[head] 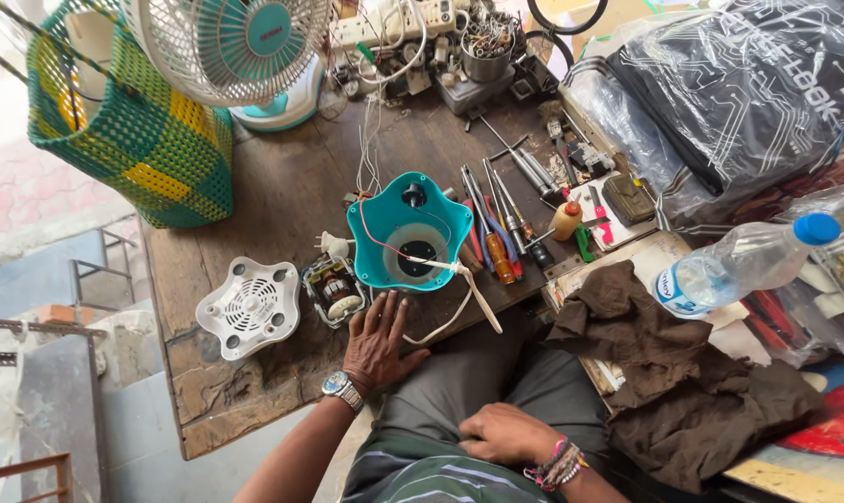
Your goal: The person disassembles a small electric fan by removing screws from the base, separating the casing, and extracting the motor. They then use a screwdriver to adjust the motor shaft.
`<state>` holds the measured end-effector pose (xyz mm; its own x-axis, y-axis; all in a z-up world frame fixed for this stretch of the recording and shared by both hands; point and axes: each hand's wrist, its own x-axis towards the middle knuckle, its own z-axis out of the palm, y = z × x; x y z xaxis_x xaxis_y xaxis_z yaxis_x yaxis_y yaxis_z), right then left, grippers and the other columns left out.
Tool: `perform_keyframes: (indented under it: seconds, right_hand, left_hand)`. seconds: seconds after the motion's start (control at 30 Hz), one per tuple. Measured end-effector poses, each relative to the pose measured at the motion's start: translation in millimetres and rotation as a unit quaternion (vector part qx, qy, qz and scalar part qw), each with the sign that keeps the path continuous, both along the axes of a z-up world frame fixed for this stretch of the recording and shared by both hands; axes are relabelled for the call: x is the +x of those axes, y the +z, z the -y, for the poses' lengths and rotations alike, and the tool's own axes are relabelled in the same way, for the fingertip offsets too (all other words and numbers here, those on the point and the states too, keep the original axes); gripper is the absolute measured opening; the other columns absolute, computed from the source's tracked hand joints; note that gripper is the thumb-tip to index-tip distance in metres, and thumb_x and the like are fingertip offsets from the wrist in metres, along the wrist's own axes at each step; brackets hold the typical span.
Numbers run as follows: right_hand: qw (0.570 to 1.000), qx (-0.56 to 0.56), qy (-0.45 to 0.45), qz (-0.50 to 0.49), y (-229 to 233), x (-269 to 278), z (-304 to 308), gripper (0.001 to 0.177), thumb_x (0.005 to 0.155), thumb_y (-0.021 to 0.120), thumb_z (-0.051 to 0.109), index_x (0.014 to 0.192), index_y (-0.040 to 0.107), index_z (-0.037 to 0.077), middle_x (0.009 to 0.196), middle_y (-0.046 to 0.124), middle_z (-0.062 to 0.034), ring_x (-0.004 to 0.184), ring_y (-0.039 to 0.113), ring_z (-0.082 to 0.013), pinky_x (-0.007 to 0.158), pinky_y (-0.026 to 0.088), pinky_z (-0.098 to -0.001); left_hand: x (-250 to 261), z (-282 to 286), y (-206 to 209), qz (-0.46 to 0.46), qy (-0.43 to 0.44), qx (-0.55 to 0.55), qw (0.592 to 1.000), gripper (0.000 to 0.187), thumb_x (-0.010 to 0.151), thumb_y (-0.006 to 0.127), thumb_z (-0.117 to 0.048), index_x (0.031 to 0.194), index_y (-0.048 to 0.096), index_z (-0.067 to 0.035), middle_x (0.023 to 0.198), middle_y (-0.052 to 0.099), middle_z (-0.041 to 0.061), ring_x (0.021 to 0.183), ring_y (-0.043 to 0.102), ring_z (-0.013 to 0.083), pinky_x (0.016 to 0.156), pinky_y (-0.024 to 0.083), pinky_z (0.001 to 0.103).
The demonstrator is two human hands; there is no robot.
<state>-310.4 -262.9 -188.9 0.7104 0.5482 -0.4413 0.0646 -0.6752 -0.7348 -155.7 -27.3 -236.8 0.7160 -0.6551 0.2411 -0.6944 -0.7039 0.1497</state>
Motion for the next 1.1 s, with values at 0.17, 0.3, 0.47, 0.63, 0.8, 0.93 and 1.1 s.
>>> perform_keyframes:
  seconds: [0.17,0.3,0.47,0.63,0.8,0.93,1.1]
  right_hand:
    - [0.999,-0.039,-0.011,0.016,40.7,4.3,6.0,0.029,0.091,0.071,0.032,0.086,0.063,0.005,0.091,0.069,-0.0136,0.094,0.066,-0.0342,0.085,0.05,-0.0475]
    - [0.997,0.019,-0.006,0.072,70.9,6.8,19.0,0.018,0.09,0.071,0.027,0.097,0.071,0.011,0.096,0.072,-0.0095,0.096,0.067,-0.0303,0.085,0.052,-0.044]
    - [0.904,-0.007,-0.303,0.302,86.2,11.4,52.8,0.015,0.085,0.076,0.026,0.094,0.074,0.014,0.094,0.075,-0.0053,0.09,0.07,-0.0264,0.08,0.056,-0.0382]
    - [0.791,-0.128,-0.408,0.437,67.2,7.4,95.9,0.02,0.085,0.074,0.012,0.104,0.071,0.006,0.104,0.071,-0.0113,0.097,0.066,-0.0331,0.085,0.053,-0.0443]
    - [0.763,-0.125,-0.431,0.465,26.0,-23.6,115.2,0.016,0.091,0.072,0.01,0.105,0.069,0.005,0.101,0.07,-0.0126,0.096,0.067,-0.0323,0.083,0.054,-0.0423]
    - [0.763,-0.148,-0.464,0.425,-5.7,-53.8,125.5,0.019,0.092,0.074,0.014,0.107,0.068,0.004,0.094,0.069,-0.0128,0.086,0.068,-0.0308,0.074,0.055,-0.0404]
    - [0.778,-0.229,-0.426,0.401,-13.0,-70.6,129.8,0.028,0.082,0.08,0.023,0.104,0.07,0.008,0.086,0.07,-0.0099,0.079,0.069,-0.0287,0.073,0.055,-0.0409]
  left_hand:
    - [-0.7,-0.7,-2.0,0.022,0.005,0.013,1.0,0.097,0.079,0.066,-0.067,0.152,0.041,-0.008,0.16,0.036,0.018,0.15,0.027,0.0328,0.112,0.022,0.052]
    - [0.5,-1.1,-2.1,0.031,0.016,0.018,0.999,0.095,0.08,0.066,-0.066,0.152,0.042,-0.009,0.16,0.037,0.017,0.149,0.027,0.0326,0.111,0.022,0.052]
    - [-1.3,0.5,-4.2,0.042,0.014,0.017,0.999,0.095,0.078,0.067,-0.066,0.15,0.044,-0.009,0.158,0.04,0.017,0.149,0.028,0.033,0.11,0.023,0.054]
    - [-1.8,-3.0,-7.8,0.07,0.006,0.007,0.998,0.094,0.078,0.067,-0.067,0.149,0.047,-0.009,0.158,0.042,0.016,0.148,0.029,0.033,0.11,0.025,0.054]
    - [-2.5,-1.2,-8.7,0.094,0.005,0.004,0.996,0.089,0.081,0.066,-0.068,0.147,0.051,-0.01,0.159,0.042,0.015,0.149,0.029,0.0327,0.109,0.025,0.054]
    - [-1.3,-1.1,-4.9,0.104,0.0,0.008,0.995,0.087,0.082,0.065,-0.068,0.146,0.052,-0.009,0.158,0.044,0.015,0.149,0.03,0.0317,0.109,0.025,0.053]
    - [-5.9,-0.6,-0.8,0.109,-0.003,0.011,0.994,0.085,0.085,0.063,-0.068,0.145,0.054,-0.008,0.157,0.045,0.016,0.15,0.03,0.0311,0.11,0.025,0.053]
